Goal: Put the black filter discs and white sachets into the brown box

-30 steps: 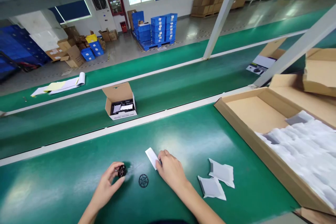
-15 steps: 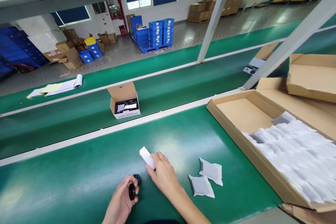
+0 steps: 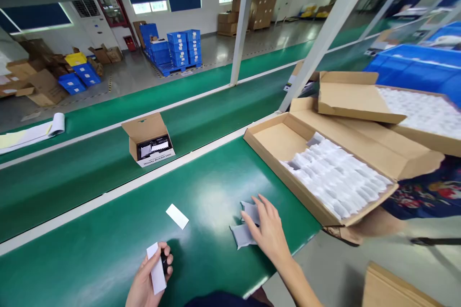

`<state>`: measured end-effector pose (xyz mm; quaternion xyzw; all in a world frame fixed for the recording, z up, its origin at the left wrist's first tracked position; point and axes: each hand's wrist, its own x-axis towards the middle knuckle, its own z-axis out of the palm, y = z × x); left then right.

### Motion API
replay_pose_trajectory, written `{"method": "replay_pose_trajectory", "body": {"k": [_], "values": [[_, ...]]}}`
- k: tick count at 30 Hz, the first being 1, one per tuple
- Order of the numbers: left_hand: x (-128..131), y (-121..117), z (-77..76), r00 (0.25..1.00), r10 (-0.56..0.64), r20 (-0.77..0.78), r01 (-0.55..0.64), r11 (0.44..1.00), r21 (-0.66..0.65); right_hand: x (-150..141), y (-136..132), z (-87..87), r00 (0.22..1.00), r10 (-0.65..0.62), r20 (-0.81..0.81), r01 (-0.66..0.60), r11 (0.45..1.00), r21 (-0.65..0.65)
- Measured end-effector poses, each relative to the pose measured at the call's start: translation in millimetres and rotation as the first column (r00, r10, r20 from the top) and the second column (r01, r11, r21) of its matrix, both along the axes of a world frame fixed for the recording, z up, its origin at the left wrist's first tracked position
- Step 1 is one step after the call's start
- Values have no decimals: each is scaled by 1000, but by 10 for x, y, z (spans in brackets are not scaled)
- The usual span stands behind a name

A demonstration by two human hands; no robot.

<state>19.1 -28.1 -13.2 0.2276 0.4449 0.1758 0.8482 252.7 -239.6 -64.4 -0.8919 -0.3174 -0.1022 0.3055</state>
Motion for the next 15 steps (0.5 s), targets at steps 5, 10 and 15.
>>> {"method": "replay_pose_trajectory", "body": {"k": [5,10,15], "values": [[48,-63,138,998,-54,28,55,999,-1,-401,381,-284,991,105,-80,-93,985,143],[41,-101,133,991,-124,42,124,992,21,-660,1027,-41,884,426,-194,-365,887,285],[-60,-152,-84,999,-43,25,39,991,124,-590,892,119,914,374,-159,-332,913,239]]}}
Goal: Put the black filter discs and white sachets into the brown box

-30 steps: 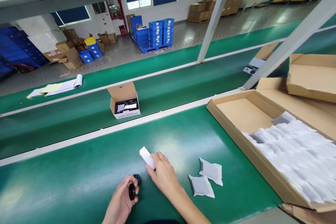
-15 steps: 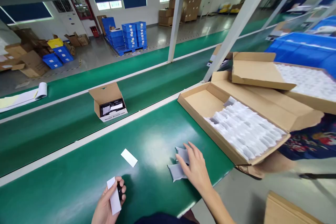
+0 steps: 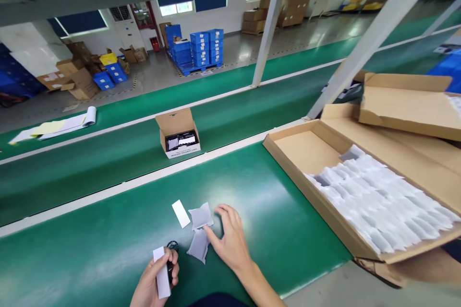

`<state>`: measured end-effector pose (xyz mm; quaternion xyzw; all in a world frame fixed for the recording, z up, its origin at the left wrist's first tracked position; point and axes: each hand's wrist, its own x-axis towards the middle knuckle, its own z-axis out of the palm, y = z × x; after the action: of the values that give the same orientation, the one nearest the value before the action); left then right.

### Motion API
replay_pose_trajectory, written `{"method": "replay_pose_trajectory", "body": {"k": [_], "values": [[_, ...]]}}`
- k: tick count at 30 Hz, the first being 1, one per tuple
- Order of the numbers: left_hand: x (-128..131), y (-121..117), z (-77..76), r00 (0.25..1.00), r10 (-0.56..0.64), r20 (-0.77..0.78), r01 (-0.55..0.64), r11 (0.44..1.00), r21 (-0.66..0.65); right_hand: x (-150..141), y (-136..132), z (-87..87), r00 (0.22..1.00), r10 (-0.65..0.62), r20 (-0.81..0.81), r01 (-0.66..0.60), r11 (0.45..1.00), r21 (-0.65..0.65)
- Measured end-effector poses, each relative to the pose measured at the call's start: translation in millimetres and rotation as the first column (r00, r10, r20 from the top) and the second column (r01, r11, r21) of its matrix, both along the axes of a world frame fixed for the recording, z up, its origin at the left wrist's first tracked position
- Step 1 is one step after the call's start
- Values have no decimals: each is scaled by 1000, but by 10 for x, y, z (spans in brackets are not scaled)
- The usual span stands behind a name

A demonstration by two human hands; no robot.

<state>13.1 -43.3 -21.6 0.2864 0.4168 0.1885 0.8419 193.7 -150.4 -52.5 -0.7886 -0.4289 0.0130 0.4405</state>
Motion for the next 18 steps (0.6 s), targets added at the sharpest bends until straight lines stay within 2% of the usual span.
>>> {"method": "replay_pose_trajectory", "body": {"k": [4,6,9,12,16,18], "values": [[-17,-28,9,998,-14,-55,17,998,61,-172,-214,-130,988,137,68,-126,981,-146],[-14,-28,46,996,-58,-75,65,993,99,-302,-217,-200,978,191,86,-175,971,-160],[-25,-28,57,989,-106,-102,122,979,163,-410,-145,-199,981,193,28,-189,977,-101],[-36,-47,-2,988,-83,-130,109,972,210,-401,-91,-84,982,186,-30,-186,982,-12],[-31,-98,-123,993,-96,-71,109,971,211,-404,-78,27,945,324,48,-327,942,72],[-45,-117,-167,991,-128,-36,133,974,181,-441,-73,48,922,386,16,-386,917,100]]}}
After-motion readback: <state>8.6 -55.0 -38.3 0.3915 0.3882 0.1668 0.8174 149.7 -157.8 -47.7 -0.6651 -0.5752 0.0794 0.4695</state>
